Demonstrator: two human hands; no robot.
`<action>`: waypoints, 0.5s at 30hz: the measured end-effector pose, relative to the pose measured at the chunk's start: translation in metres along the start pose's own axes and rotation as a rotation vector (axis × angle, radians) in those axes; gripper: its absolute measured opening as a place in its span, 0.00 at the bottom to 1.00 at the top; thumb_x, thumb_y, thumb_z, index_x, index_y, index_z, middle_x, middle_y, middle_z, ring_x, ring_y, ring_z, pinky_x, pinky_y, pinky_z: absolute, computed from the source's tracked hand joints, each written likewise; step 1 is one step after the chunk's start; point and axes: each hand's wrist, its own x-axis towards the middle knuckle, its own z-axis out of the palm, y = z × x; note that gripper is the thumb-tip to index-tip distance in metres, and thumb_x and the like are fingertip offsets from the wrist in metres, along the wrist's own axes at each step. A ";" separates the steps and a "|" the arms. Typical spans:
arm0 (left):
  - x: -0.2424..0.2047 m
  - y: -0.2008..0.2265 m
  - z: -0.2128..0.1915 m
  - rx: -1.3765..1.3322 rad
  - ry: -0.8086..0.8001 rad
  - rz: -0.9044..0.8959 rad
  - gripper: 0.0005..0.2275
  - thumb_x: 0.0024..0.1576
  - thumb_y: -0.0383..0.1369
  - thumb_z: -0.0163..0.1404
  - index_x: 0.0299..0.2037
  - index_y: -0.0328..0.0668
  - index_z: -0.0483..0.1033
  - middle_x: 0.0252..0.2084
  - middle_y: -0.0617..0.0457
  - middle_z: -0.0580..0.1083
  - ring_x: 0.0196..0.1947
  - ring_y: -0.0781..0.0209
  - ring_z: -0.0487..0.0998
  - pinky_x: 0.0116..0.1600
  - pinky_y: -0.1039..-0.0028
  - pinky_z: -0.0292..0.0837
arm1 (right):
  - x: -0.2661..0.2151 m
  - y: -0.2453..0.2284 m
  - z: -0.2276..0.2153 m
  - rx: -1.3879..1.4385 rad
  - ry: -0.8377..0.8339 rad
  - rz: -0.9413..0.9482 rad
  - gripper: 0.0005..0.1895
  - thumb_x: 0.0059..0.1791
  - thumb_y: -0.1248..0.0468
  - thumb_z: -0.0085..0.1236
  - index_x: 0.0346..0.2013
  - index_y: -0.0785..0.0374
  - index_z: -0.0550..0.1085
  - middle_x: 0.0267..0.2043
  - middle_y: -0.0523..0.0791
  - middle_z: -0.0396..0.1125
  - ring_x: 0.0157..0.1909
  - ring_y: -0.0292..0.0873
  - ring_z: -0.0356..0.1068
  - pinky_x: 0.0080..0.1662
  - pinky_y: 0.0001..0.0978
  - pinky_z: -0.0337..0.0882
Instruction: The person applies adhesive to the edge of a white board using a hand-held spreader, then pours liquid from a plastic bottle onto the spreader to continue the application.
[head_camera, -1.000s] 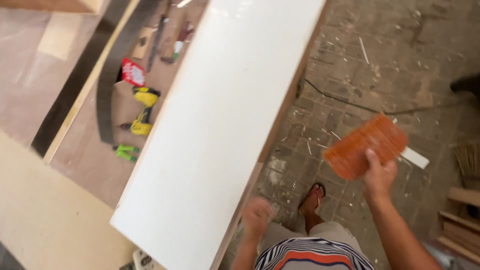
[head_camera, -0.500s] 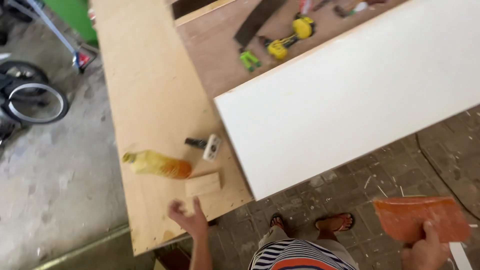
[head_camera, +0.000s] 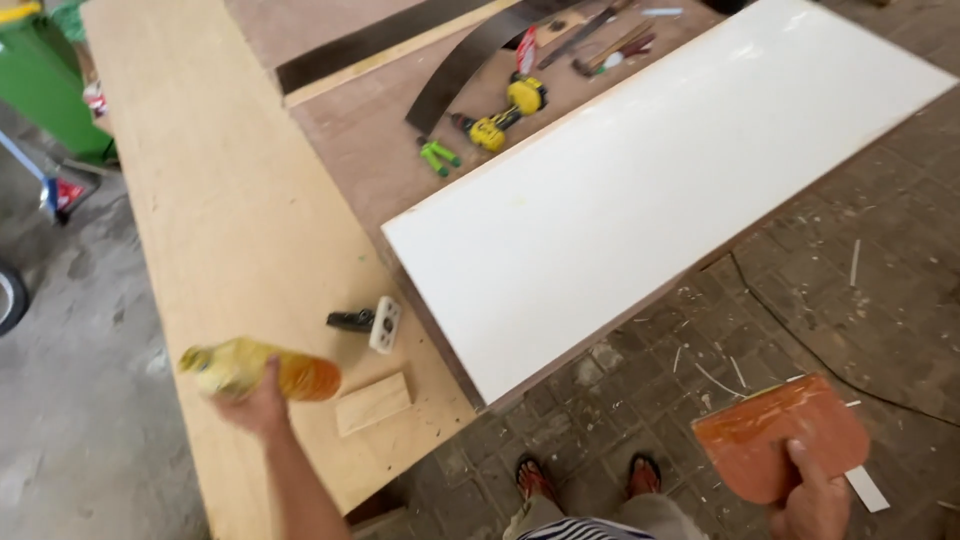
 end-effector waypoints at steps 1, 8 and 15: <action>-0.002 0.001 -0.009 -0.024 0.084 -0.022 0.47 0.38 0.41 0.78 0.64 0.29 0.62 0.60 0.40 0.74 0.57 0.51 0.79 0.58 0.65 0.79 | 0.003 0.002 -0.009 0.013 -0.086 -0.036 0.28 0.51 0.59 0.54 0.66 0.59 0.67 0.60 0.40 0.66 0.59 0.40 0.67 0.55 0.41 0.70; -0.075 0.201 -0.083 -0.501 -0.453 0.598 0.36 0.55 0.19 0.53 0.72 0.17 0.45 0.68 0.19 0.57 0.69 0.25 0.61 0.72 0.41 0.65 | 0.029 -0.002 -0.007 0.150 -0.205 0.174 0.13 0.48 0.64 0.60 0.48 0.56 0.74 0.45 0.39 0.72 0.43 0.37 0.71 0.46 0.31 0.74; -0.234 0.409 -0.067 0.519 -1.271 0.226 0.43 0.33 0.31 0.70 0.64 0.50 0.65 0.51 0.55 0.80 0.49 0.59 0.85 0.52 0.72 0.86 | 0.042 -0.014 -0.005 0.260 -0.488 0.409 0.12 0.43 0.70 0.63 0.41 0.64 0.75 0.38 0.51 0.75 0.36 0.49 0.74 0.40 0.45 0.77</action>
